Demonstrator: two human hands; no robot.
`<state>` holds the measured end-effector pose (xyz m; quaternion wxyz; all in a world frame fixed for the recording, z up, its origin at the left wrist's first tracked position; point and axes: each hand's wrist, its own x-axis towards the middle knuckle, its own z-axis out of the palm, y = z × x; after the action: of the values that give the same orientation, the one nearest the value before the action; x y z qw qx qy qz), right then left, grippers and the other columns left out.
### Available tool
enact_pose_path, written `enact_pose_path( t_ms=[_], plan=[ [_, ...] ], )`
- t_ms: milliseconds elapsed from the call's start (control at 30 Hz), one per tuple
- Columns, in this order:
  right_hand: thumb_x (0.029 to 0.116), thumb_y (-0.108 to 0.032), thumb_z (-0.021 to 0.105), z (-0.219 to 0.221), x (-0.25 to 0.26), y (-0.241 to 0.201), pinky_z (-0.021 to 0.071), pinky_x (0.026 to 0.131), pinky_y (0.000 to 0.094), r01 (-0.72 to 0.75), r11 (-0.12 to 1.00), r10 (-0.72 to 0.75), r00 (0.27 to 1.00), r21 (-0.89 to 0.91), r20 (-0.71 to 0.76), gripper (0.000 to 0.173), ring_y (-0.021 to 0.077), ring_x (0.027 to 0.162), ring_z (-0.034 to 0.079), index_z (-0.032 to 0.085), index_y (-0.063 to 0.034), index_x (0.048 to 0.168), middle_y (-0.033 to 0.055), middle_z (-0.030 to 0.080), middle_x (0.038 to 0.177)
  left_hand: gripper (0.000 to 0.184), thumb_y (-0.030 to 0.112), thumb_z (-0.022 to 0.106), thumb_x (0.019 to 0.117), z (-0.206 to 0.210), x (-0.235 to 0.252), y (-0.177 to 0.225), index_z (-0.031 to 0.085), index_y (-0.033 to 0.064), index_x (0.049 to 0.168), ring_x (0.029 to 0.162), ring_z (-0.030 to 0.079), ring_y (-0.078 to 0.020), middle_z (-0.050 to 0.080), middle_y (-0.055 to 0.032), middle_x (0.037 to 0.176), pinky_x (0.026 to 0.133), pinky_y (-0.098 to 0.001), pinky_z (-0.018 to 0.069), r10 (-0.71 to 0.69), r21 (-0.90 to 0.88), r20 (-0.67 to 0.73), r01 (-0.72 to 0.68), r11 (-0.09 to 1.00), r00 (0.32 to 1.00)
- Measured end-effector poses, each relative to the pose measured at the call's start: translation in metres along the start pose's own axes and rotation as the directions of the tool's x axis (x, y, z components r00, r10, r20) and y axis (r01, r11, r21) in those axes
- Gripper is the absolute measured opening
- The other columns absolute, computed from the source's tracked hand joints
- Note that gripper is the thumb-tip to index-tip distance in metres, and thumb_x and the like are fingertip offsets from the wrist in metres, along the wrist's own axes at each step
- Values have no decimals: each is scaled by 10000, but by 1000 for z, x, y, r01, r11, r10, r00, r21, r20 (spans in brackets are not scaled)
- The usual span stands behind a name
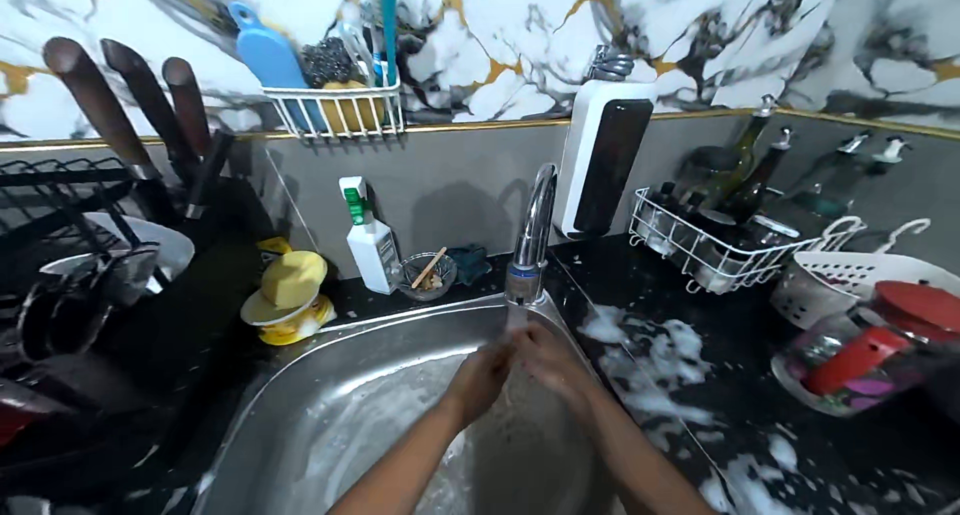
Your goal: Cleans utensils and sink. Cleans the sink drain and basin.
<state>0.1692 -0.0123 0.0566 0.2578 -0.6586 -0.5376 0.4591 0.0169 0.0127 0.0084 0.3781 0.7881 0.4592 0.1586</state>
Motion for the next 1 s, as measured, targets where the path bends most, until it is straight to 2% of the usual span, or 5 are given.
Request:
enact_pose_path(
  t_ms=[67, 300, 467, 633, 1000],
  plan=[
    [1122, -370, 383, 1, -1, -6, 574, 859, 450, -99, 995, 99, 994, -2, 47, 489, 303, 992, 694, 415, -39, 1480, 226, 607, 1274, 378, 116, 439, 1072, -5, -3, 5, 566, 51, 1421, 1204, 643, -343, 630, -198, 1348, 1056, -515, 483, -16, 210, -9, 17, 977, 1000],
    [1010, -314, 663, 15, 25, 14, 374, 506, 210, -170, 958, 149, 983, 231, 105, 278, 54, 551, 441, 661, -58, 1120, 10, 558, 772, 627, -16, 500, 990, -10, -23, -1, 327, 43, 1591, 1257, 613, -367, 518, -218, 1479, 1021, -489, 523, 3, 518, -71, 34, 855, 997],
    [1073, -430, 515, 36, 26, 12, 451, 612, 308, -178, 978, 174, 984, 110, 42, 458, 142, 659, 505, 625, 8, 1151, 95, 575, 869, 750, 248, 827, 854, -31, -21, -19, 474, 43, 1483, 1138, 661, -329, 655, -218, 1265, 1010, -528, 516, -96, 99, 134, 83, 992, 986],
    [1107, -315, 465, 29, 20, 8, 517, 696, 315, 57, 998, -57, 991, 5, 122, 364, 150, 727, 602, 655, -11, 1170, 117, 644, 925, 312, 287, 565, 1063, -47, -17, -28, 621, 34, 1236, 734, 686, -82, 717, -35, 923, 677, -252, 572, -235, -326, 378, 367, 871, 896],
    [1025, -58, 598, -76, -6, 0, 559, 753, 326, 159, 986, -159, 987, 60, 7, 242, 153, 833, 654, 666, -18, 1254, 122, 685, 1056, 364, 211, 518, 1068, -12, 17, -25, 583, -8, 1353, 987, 671, -140, 692, -125, 1203, 890, -336, 540, 35, -304, 355, 80, 949, 934]
  ],
)
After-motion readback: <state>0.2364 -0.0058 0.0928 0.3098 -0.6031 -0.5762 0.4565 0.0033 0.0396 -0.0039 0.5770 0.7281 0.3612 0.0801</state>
